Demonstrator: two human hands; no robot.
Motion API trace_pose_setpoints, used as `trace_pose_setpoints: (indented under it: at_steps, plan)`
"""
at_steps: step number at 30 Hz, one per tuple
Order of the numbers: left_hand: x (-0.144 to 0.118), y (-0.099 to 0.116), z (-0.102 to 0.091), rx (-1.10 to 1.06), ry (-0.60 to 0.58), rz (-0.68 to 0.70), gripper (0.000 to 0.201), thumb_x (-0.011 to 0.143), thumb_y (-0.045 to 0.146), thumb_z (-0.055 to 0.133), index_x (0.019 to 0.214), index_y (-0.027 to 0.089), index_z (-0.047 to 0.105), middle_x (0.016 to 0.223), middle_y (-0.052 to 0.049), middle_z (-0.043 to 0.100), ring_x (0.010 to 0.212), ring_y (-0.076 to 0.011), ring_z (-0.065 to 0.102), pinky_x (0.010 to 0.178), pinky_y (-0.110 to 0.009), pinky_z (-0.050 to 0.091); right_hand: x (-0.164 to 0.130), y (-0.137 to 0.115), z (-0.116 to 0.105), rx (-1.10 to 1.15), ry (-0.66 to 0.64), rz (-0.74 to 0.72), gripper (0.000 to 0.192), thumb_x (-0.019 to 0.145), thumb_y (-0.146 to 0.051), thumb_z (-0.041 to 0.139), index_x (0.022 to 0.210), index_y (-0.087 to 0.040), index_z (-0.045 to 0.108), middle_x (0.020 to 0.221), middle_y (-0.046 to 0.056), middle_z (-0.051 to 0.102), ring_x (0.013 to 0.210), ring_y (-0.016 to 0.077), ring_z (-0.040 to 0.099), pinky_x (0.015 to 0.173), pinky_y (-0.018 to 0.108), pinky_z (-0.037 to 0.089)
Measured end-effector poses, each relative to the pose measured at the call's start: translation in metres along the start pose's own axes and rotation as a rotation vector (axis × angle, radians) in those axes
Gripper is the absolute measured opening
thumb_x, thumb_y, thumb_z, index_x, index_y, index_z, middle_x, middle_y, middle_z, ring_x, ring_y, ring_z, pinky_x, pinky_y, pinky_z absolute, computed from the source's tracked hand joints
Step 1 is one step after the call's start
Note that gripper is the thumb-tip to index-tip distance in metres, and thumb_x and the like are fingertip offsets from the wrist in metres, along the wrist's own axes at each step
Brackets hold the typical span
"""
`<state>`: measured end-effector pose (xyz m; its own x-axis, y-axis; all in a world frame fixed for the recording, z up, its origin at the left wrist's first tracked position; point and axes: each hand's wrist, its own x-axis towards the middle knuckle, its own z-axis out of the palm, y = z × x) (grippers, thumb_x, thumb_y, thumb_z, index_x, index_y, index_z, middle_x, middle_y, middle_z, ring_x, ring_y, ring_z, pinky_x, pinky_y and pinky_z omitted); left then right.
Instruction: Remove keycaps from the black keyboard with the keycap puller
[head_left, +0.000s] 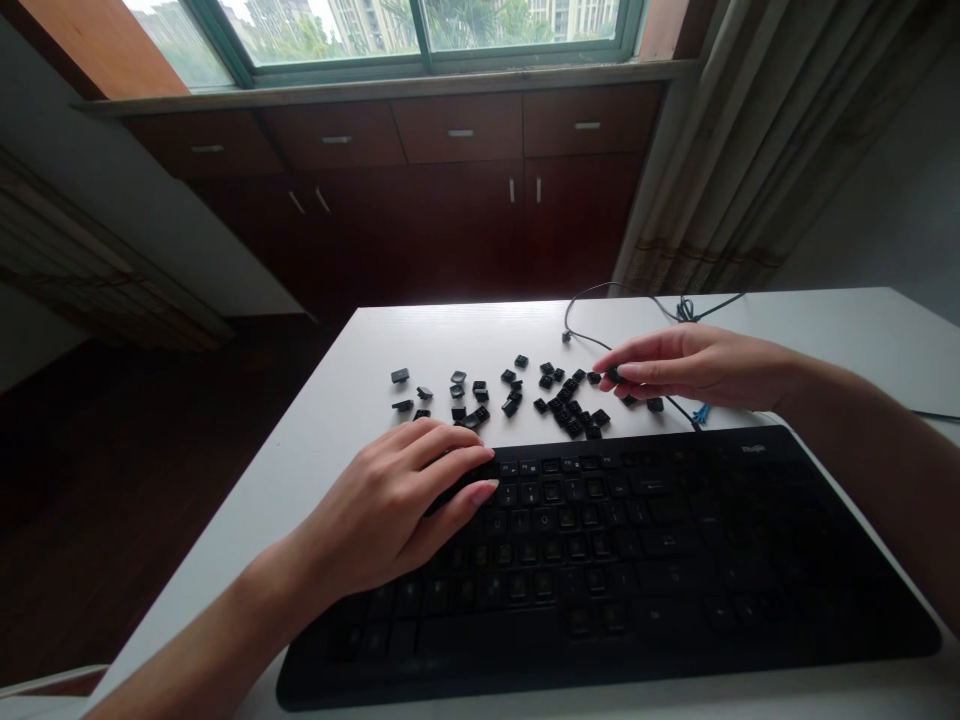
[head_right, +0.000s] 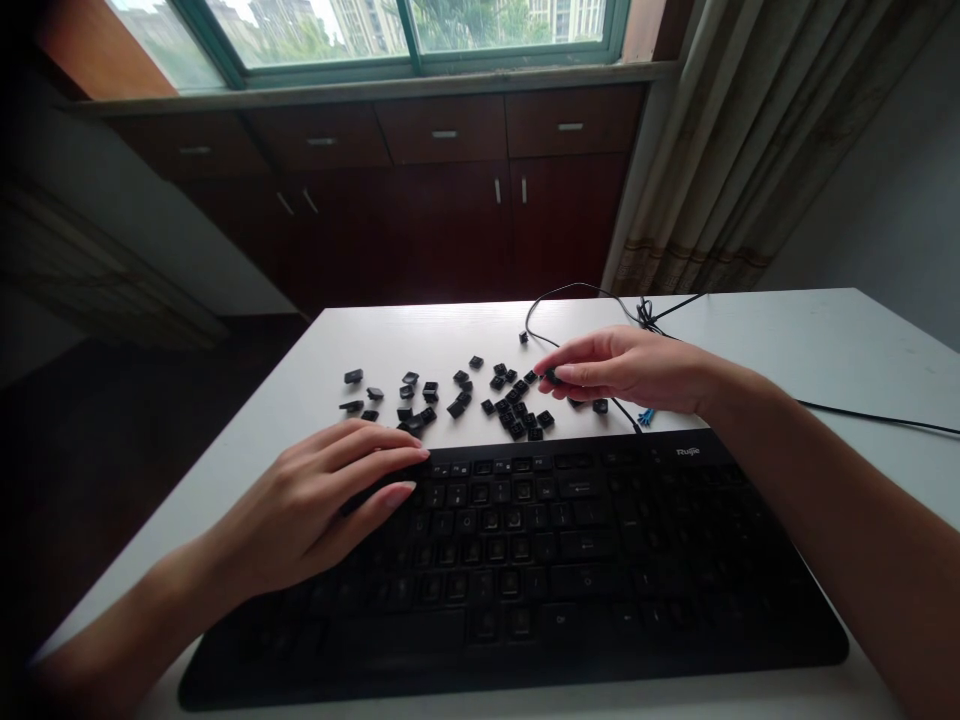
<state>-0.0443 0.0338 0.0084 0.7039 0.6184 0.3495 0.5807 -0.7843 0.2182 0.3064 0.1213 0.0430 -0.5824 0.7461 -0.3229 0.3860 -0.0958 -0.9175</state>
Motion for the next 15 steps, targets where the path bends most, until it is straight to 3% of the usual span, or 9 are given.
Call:
trace_pose_setpoints:
  at_steps: [7, 15]
  plan:
    - [-0.0006, -0.0001, 0.0004, -0.004, -0.009, -0.002, 0.022, 0.098, 0.022, 0.062, 0.118, 0.017, 0.067, 0.115, -0.009, 0.071, 0.102, -0.023, 0.066, 0.087, -0.038, 0.056, 0.0011, -0.0019, 0.0007, -0.007, 0.059, -0.003, 0.034, 0.085, -0.038, 0.075, 0.118, -0.03, 0.076, 0.119, 0.005, 0.077, 0.108, 0.0227, 0.072, 0.095, 0.039, 0.058]
    - [-0.0001, 0.0005, -0.0001, -0.012, -0.007, -0.011, 0.022, 0.098, 0.023, 0.061, 0.118, 0.018, 0.067, 0.115, -0.009, 0.071, 0.102, -0.0228, 0.066, 0.087, -0.038, 0.056, -0.0013, -0.0074, 0.0076, 0.029, 0.055, -0.008, 0.024, 0.081, -0.034, 0.078, 0.104, -0.028, 0.078, 0.114, 0.004, 0.079, 0.103, 0.0238, 0.075, 0.091, 0.039, 0.062]
